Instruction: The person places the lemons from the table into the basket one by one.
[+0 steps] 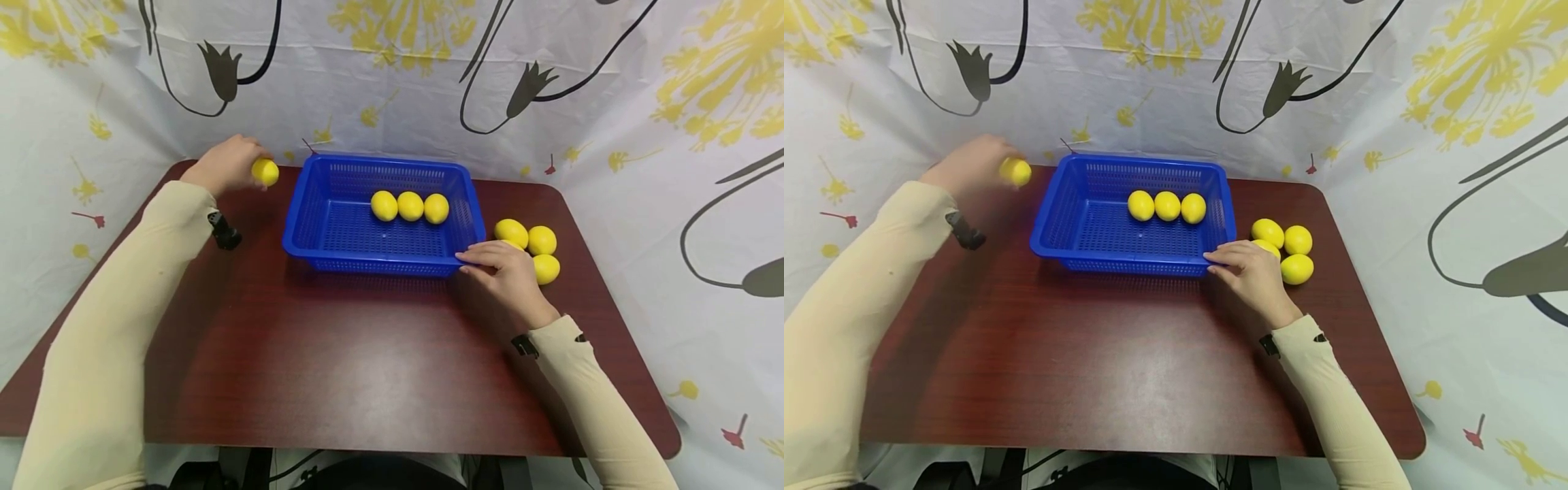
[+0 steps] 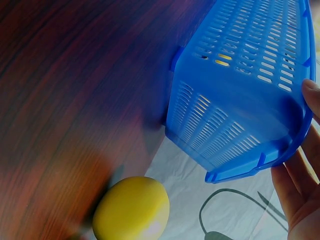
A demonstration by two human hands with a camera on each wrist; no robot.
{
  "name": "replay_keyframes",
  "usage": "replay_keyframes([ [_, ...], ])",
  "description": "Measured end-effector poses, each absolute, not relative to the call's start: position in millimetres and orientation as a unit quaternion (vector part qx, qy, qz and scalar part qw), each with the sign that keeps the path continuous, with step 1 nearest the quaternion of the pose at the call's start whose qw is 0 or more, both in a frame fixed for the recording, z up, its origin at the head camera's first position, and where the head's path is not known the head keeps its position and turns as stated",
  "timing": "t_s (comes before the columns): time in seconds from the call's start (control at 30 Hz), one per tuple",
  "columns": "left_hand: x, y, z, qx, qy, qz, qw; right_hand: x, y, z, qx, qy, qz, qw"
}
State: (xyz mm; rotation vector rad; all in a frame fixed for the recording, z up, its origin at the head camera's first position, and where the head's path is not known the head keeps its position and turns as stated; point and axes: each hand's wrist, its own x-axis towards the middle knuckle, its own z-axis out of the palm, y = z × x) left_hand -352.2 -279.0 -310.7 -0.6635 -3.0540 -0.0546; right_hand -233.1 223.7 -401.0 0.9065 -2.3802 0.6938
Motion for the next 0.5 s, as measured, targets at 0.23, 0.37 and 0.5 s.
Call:
replay_keyframes([
  [0.23, -355, -260, -298, -0.228, -0.974, -0.012, 0.003, -233, 223, -399, 0.334, -0.873, 0.254, 0.249],
  [0.37, -360, -251, -297, -0.233, -0.972, -0.012, 0.005, -233, 223, -400, 0.331, -0.875, 0.253, 0.246],
  [0.5, -364, -240, -294, -0.242, -0.970, -0.012, 0.010, -233, 224, -401, 0.331, -0.875, 0.255, 0.243],
])
